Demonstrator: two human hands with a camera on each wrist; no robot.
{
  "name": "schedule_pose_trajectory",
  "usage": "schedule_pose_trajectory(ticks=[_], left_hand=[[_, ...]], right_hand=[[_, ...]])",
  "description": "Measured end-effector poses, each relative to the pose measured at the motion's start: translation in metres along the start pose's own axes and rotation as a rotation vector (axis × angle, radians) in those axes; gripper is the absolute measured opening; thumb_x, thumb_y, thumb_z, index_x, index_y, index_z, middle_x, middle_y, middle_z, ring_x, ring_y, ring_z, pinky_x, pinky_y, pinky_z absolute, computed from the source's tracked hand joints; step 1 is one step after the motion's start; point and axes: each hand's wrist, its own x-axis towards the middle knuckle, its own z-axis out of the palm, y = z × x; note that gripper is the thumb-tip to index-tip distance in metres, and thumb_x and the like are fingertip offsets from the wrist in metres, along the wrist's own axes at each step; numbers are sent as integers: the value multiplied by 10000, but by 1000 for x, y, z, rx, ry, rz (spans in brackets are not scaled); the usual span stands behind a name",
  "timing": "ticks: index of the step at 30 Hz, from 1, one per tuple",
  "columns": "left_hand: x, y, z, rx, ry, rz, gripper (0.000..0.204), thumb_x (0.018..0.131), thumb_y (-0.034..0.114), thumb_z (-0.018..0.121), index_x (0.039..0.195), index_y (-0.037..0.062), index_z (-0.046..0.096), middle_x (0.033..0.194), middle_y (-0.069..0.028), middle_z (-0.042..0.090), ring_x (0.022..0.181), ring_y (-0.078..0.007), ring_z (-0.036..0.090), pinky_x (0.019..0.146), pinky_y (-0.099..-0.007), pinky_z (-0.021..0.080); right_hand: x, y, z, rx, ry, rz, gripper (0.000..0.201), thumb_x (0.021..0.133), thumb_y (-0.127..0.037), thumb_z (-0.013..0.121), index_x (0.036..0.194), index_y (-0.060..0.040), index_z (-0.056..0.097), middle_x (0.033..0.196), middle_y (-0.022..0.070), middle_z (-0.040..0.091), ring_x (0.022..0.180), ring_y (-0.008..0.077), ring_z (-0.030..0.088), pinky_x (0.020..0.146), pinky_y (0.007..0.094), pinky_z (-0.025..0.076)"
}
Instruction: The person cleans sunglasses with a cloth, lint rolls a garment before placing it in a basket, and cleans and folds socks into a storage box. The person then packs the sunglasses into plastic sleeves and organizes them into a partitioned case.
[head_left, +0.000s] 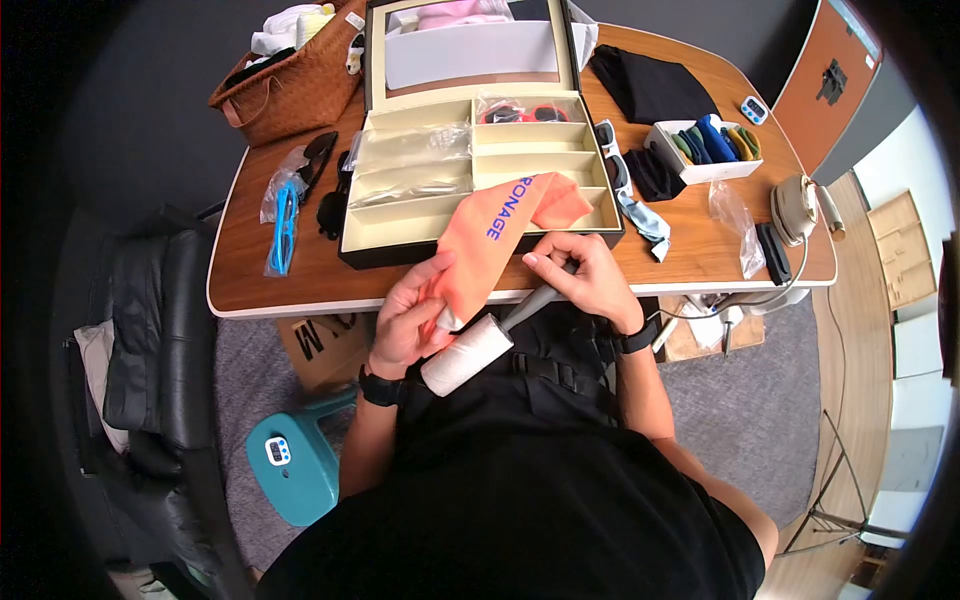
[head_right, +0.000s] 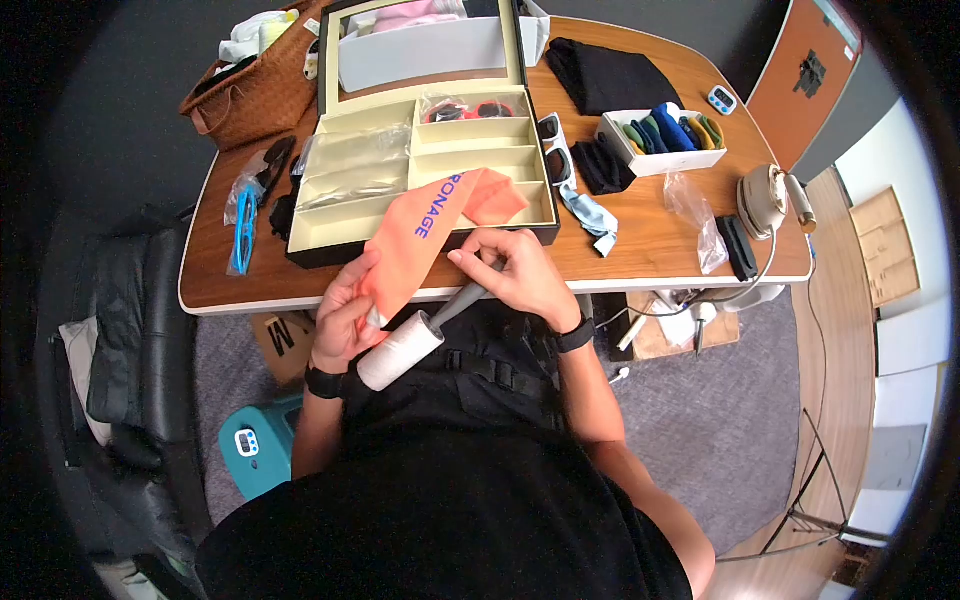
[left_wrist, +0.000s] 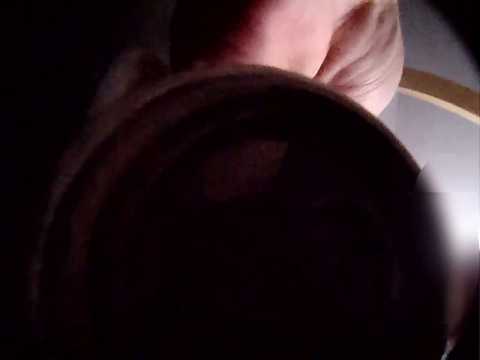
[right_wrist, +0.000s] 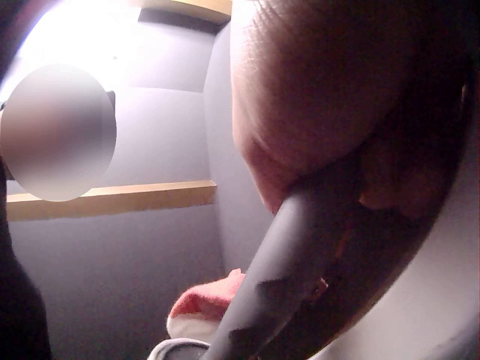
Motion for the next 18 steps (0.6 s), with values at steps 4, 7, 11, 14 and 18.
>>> schedule_pose_trajectory(ticks=[4, 7, 11, 14, 18], left_hand=[[0, 14, 2, 178, -32, 22, 372, 962, -21, 396, 1316, -14, 512, 773, -56, 600, 421, -68, 402, 440, -221, 386], [0, 21, 13, 310, -47, 99, 315, 986, 22, 391, 1232, -28, 582, 721, -40, 574, 473, -60, 425, 469, -214, 387], [-2, 25, 27, 477, 185, 185, 303, 999, 48, 393, 1207, -28, 600, 691, -18, 552, 537, -48, 448, 500, -210, 393], [-3, 31, 25, 610, 86, 199, 320, 944, 87, 558, 1243, -27, 572, 945, -69, 615, 827, -116, 573, 737, -259, 475], [-5, 23, 36, 789, 72, 281, 768, 771, 139, 806, 1399, -29, 397, 1206, -99, 576, 1127, -145, 532, 954, -285, 423]], right_hand=[[-1, 2, -2, 60, -42, 57, 317, 919, -214, 672, 680, -5, 670, 498, -4, 477, 473, 55, 374, 458, 271, 302], [-3, 0, -6, 136, -50, 64, 363, 930, -227, 666, 640, -10, 674, 526, -18, 547, 482, 44, 423, 461, 254, 320], [-7, -4, -14, 327, 3, 94, 339, 935, -188, 655, 651, -6, 682, 554, -7, 564, 538, 50, 468, 515, 232, 349], [-6, -16, -13, 372, 166, 92, 349, 952, -203, 632, 667, -13, 696, 591, -14, 608, 549, 37, 477, 520, 221, 347], [-4, -31, 14, 432, 351, 30, 358, 965, -226, 618, 681, -26, 706, 599, -33, 612, 549, 27, 477, 520, 217, 348]])
